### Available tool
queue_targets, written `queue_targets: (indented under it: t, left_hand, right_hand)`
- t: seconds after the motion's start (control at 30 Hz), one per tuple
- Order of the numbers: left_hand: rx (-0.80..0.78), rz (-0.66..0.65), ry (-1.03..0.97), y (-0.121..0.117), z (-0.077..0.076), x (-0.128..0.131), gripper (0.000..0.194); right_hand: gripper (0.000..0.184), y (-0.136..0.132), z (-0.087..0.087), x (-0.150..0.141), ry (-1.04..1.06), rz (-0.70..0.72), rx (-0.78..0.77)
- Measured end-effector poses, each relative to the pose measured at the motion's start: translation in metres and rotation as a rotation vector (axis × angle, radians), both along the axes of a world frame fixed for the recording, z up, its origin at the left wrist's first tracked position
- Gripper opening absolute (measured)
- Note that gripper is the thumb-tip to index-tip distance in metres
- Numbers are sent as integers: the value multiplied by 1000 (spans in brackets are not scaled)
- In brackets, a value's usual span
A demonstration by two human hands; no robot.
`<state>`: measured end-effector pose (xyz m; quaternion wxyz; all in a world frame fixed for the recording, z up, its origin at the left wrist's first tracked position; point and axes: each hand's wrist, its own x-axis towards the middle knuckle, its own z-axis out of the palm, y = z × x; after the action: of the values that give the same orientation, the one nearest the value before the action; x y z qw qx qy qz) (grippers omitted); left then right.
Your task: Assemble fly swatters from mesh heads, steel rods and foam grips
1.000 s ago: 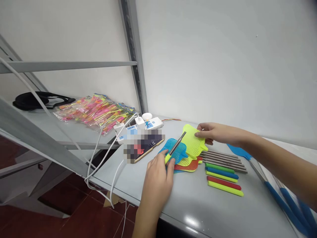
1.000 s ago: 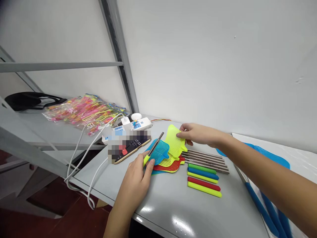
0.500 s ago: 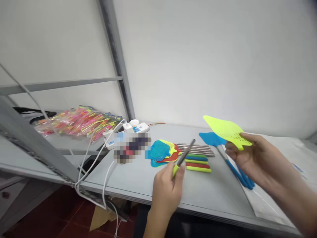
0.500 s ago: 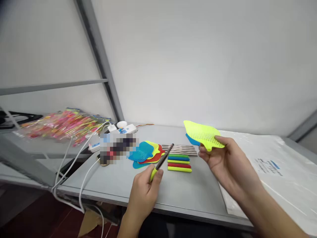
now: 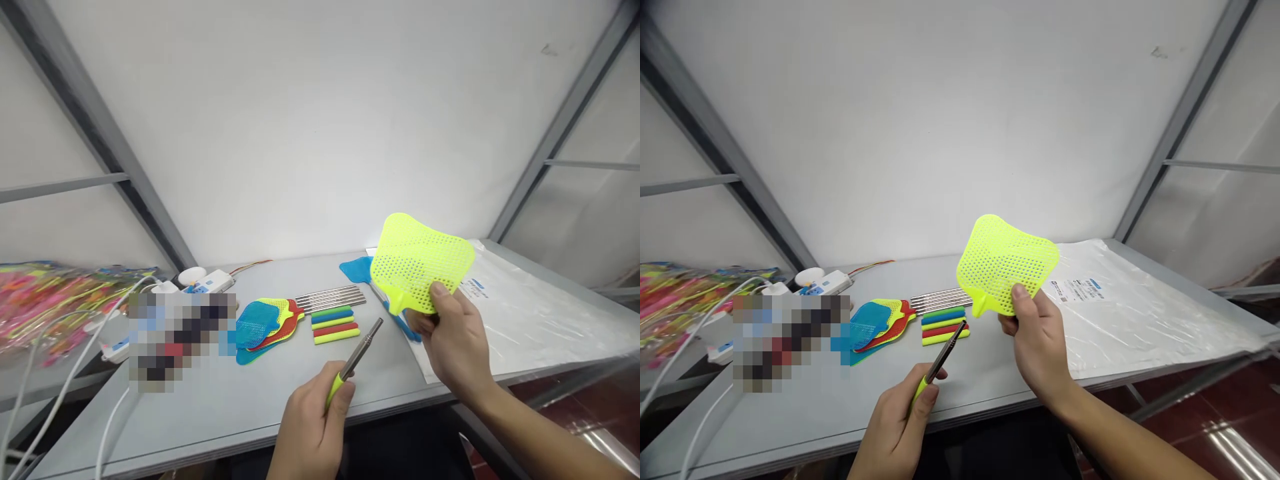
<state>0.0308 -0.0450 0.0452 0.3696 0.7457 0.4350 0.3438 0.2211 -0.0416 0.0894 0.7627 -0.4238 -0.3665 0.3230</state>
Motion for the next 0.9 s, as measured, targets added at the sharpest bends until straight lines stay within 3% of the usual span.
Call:
queue_targets:
  t: [0.13, 0.37, 0.67, 0.8, 0.9]
  left_hand:
    - [13, 0, -16, 0, 0, 3, 34]
    - [-24, -57, 8, 0, -3, 6, 37]
    - [-6, -21, 30, -2, -10, 14, 35]
    - [-122, -45, -21, -2, -10, 12, 42]
    - [-385, -208, -155, -4, -7, 6, 46]
  right_hand:
    - [34, -3, -7, -2, -15, 11, -48]
    - [29, -6, -15, -1, 29, 32, 23]
    - [33, -4, -22, 0, 47, -5, 24]
    - [34, -5, -21, 8, -3, 63, -24]
    - [30, -9, -19, 15, -39, 108, -80]
